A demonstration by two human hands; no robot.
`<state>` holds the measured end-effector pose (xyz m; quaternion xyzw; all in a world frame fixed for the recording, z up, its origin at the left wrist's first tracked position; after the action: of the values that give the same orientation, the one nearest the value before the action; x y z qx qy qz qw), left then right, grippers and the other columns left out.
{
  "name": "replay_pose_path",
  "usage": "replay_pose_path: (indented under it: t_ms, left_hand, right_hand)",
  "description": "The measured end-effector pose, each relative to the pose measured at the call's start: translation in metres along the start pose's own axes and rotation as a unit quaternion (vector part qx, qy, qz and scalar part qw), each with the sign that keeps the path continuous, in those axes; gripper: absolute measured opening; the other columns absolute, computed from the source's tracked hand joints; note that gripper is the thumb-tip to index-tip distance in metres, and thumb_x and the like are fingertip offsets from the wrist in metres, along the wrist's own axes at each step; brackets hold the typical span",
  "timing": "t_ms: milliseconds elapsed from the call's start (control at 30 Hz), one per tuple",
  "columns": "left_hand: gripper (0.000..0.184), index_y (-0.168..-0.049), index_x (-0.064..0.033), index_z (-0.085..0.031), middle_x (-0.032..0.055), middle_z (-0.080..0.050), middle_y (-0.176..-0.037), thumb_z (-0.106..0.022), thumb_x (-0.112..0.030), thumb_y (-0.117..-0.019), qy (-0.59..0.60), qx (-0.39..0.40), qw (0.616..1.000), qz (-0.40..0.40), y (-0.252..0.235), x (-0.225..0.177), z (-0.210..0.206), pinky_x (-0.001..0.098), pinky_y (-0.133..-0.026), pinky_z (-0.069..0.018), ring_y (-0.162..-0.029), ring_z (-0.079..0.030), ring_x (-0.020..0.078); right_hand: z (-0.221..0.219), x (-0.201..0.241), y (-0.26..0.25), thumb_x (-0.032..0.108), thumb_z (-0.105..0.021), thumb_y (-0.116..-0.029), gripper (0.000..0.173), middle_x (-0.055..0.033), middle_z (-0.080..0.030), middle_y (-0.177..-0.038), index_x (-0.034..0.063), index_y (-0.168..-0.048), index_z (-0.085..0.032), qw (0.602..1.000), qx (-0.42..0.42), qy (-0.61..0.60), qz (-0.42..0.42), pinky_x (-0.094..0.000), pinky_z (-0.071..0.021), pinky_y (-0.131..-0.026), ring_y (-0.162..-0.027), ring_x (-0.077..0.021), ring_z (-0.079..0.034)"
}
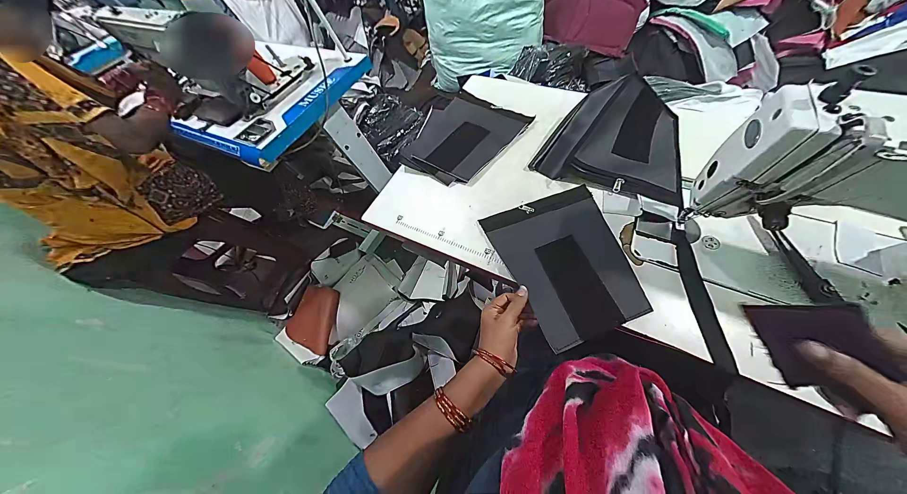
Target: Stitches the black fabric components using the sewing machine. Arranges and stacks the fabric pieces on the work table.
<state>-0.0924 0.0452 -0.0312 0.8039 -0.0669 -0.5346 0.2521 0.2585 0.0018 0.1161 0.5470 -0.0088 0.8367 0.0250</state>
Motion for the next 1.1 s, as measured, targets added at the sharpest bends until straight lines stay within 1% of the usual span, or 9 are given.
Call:
replay_pose_path:
  t_ms: [67, 300, 400, 500, 700, 833, 900, 1033, 1100]
  left_hand:
    - [0.022, -0.099, 0.0017, -0.061, 0.0063, -0.068, -0.078, -0.045, -0.010, -0.1093, 0.036, -0.003, 0.999, 0.026, 0.002, 0.004, -0.002, 0.0285, -0.068, -0.0591, -0.069, -0.068, 0.0134]
    - [0.006, -0.105, 0.0032, -0.060, 0.0068, -0.066, -0.081, -0.056, -0.001, -0.1016, 0.042, -0.004, 0.999, 0.020, -0.002, 0.010, -0.005, 0.0300, -0.065, -0.0590, -0.067, -0.066, 0.0142]
    - [0.016, -0.107, 0.0039, -0.058, 0.0066, -0.064, -0.082, -0.068, -0.002, -0.0957, -0.003, -0.015, 1.000, -0.005, -0.005, 0.010, -0.004, 0.0283, -0.063, -0.0578, -0.066, -0.065, 0.0126]
    - [0.031, -0.111, 0.0037, -0.054, 0.0048, -0.062, -0.079, -0.076, -0.005, -0.0907, -0.045, -0.024, 0.998, -0.031, -0.009, 0.011, -0.004, 0.0250, -0.060, -0.0548, -0.064, -0.062, 0.0093]
    - [0.036, -0.108, 0.0021, -0.053, 0.0003, -0.058, -0.074, -0.080, -0.005, -0.0859, -0.075, -0.035, 0.995, -0.060, -0.013, 0.011, -0.006, 0.0193, -0.058, -0.0496, -0.060, -0.056, 0.0037]
    - [0.059, -0.122, -0.0004, -0.041, -0.0005, -0.057, -0.071, -0.084, -0.004, -0.0816, -0.082, -0.039, 0.991, -0.102, -0.014, 0.006, -0.004, 0.0207, -0.054, -0.0515, -0.055, -0.056, 0.0044]
    - [0.063, -0.127, 0.0021, -0.044, -0.0023, -0.053, -0.072, -0.085, -0.009, -0.0809, -0.123, -0.036, 0.981, -0.144, -0.014, 0.002, -0.003, 0.0194, -0.054, -0.0508, -0.056, -0.055, 0.0031]
    - [0.029, -0.102, 0.0039, -0.070, -0.0036, -0.056, -0.074, -0.081, -0.017, -0.0858, -0.218, -0.031, 0.952, -0.212, -0.007, -0.008, -0.006, 0.0145, -0.060, -0.0380, -0.063, -0.045, -0.0025]
    - [0.022, -0.090, 0.0021, -0.075, -0.0017, -0.065, -0.076, -0.078, -0.020, -0.0890, -0.233, -0.016, 0.943, -0.236, -0.003, -0.013, -0.008, 0.0141, -0.062, -0.0393, -0.065, -0.046, -0.0049]
  right_hand:
    - [-0.047, -0.020, -0.019, 0.021, -0.067, -0.0917, 0.010, 0.0150, -0.071, -0.077, 0.0192, -0.101, -0.069, 0.997, 0.021, -0.075, -0.027, -0.0152, -0.0481, -0.043, -0.051, 0.0037, -0.058]
    - [-0.142, -0.052, -0.085, 0.014, -0.066, -0.0964, 0.010, 0.0063, -0.070, -0.080, 0.0082, -0.104, -0.068, 0.990, 0.089, -0.095, -0.060, -0.0146, -0.0477, -0.047, -0.056, 0.0012, -0.060]
    - [-0.149, -0.056, -0.091, 0.016, -0.066, -0.0965, 0.013, 0.0065, -0.070, -0.081, 0.0078, -0.107, -0.068, 0.992, 0.097, -0.060, -0.057, -0.0143, -0.0488, -0.050, -0.059, 0.0023, -0.061]
    - [-0.147, -0.058, -0.089, 0.016, -0.066, -0.0971, 0.014, 0.0064, -0.070, -0.080, 0.0078, -0.108, -0.067, 0.991, 0.097, -0.061, -0.064, -0.0137, -0.0466, -0.045, -0.054, 0.0023, -0.058]
    - [-0.147, -0.061, -0.087, 0.015, -0.066, -0.0972, 0.015, 0.0056, -0.071, -0.081, 0.0070, -0.110, -0.066, 0.991, 0.086, -0.069, -0.073, -0.0133, -0.0459, -0.045, -0.054, 0.0021, -0.059]
    - [-0.146, -0.062, -0.086, 0.017, -0.066, -0.0967, 0.017, 0.0061, -0.071, -0.082, 0.0074, -0.110, -0.067, 0.992, 0.084, -0.068, -0.066, -0.0134, -0.0458, -0.044, -0.053, 0.0021, -0.058]
    - [-0.146, -0.062, -0.086, 0.016, -0.066, -0.0969, 0.017, 0.0060, -0.071, -0.082, 0.0076, -0.111, -0.066, 0.992, 0.084, -0.071, -0.068, -0.0131, -0.0456, -0.044, -0.053, 0.0021, -0.058]
    - [-0.146, -0.063, -0.085, 0.015, -0.065, -0.0974, 0.015, 0.0057, -0.071, -0.082, 0.0075, -0.110, -0.066, 0.991, 0.083, -0.075, -0.074, -0.0132, -0.0451, -0.043, -0.052, 0.0023, -0.058]
    - [-0.146, -0.062, -0.085, 0.016, -0.066, -0.0967, 0.016, 0.0063, -0.071, -0.081, 0.0075, -0.110, -0.066, 0.991, 0.082, -0.074, -0.070, -0.0130, -0.0453, -0.043, -0.052, 0.0026, -0.058]
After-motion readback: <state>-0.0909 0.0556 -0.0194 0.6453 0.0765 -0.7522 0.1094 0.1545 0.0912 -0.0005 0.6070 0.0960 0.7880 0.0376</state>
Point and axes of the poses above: each hand's wrist, its own y-axis away from the middle knuckle, its own z-axis out of the back of the hand, x = y × z, the point moved 8 cm from there along -y, towards the middle knuckle
